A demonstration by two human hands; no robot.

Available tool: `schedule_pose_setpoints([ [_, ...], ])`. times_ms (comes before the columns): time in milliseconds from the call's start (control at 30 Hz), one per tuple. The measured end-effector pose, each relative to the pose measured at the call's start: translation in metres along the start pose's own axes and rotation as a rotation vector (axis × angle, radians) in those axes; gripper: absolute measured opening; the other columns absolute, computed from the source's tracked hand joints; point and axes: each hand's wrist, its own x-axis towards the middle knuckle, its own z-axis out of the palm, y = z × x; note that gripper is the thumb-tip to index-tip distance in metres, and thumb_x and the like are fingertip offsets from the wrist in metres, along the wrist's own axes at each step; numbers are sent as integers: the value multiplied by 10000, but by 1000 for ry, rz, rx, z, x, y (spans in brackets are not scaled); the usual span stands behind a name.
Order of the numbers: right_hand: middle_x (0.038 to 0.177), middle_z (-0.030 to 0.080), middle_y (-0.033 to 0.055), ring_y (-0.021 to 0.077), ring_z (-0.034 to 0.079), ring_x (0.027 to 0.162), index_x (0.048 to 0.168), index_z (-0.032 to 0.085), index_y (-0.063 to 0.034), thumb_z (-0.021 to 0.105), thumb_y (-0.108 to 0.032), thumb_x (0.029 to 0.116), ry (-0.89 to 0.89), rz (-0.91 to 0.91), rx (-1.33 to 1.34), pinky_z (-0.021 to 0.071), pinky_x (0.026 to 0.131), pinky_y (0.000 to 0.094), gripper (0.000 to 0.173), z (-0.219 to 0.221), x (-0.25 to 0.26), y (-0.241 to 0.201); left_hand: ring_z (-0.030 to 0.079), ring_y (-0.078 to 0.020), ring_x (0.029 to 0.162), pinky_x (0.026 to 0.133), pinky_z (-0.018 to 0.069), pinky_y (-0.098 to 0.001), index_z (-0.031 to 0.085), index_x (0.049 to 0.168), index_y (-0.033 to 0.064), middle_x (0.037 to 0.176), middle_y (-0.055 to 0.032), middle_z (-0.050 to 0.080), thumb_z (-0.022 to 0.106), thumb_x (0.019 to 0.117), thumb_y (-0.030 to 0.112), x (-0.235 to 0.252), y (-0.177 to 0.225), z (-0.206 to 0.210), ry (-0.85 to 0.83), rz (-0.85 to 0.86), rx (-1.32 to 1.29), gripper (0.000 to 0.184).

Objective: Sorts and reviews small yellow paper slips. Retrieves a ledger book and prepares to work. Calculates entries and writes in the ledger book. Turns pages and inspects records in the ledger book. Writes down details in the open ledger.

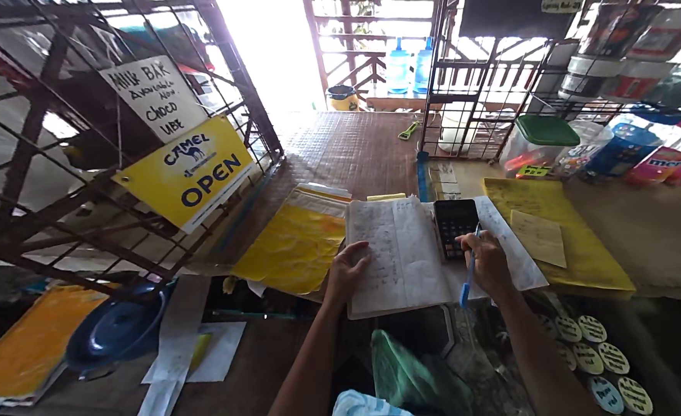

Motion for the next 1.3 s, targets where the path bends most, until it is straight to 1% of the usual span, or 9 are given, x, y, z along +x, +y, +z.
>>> schedule_pose_setpoints([
  [400,975,762,150,389,689,935,836,703,2,517,35,876,241,17,-67,517,880,528,193,-19,-30,24,649,-33,1038,902,524,-208,641,1249,-20,1230,-103,677,630,949,23,0,1,0,2,0,32,304],
  [500,984,746,186,446,680,971,901,733,27,558,88,883,133,54,-95,518,908,584,187,-16,-35,29,650,-28,1031,894,526,-204,642,1245,-22,1223,-98,679,629,945,20,-1,0,0,3,6,25,303],
  [600,1004,748,173,415,686,945,938,726,22,566,-41,881,208,69,-91,532,864,559,181,-18,-32,24,650,-20,1022,888,528,-196,644,1237,-20,1211,-90,682,631,936,24,0,-2,1,10,18,11,304],
  [667,1217,700,232,436,689,1047,1193,665,80,640,-337,904,196,129,-76,525,913,595,508,-18,-30,12,650,-17,1026,892,525,-193,644,1240,-21,1215,-92,683,632,937,23,-1,-2,0,14,16,11,307],
  [733,1465,529,282,481,636,1177,1473,458,85,721,-617,800,97,244,-67,487,975,634,1007,-10,-28,-1,654,-13,1011,879,529,-189,649,1233,-20,1204,-88,688,629,930,16,-1,-2,1,20,16,10,305],
  [800,1551,421,289,490,628,1188,1559,320,60,778,-696,685,46,329,-109,501,950,627,1244,4,-25,-9,651,-13,1012,879,528,-191,645,1237,-23,1206,-90,685,625,933,12,-2,-2,1,17,16,8,307],
  [933,1579,370,297,482,596,1245,1583,257,52,841,-644,657,54,411,-158,485,991,605,1297,21,-18,-15,657,-11,999,869,534,-187,647,1235,-25,1197,-89,691,631,928,4,-1,-3,1,25,30,-6,309],
  [1100,1544,429,292,510,531,1306,1543,330,86,834,-534,673,145,289,-176,399,1069,642,1181,27,-17,-14,659,-5,991,863,535,-182,650,1228,-24,1191,-81,693,631,927,-7,-2,-3,2,26,25,0,302],
  [1300,1525,457,286,535,524,1285,1495,457,28,904,-379,590,181,145,-256,400,987,691,1089,21,-14,-18,650,-35,1040,904,524,-209,638,1243,-33,1223,-109,679,628,932,16,-3,-1,1,24,22,17,315],
])
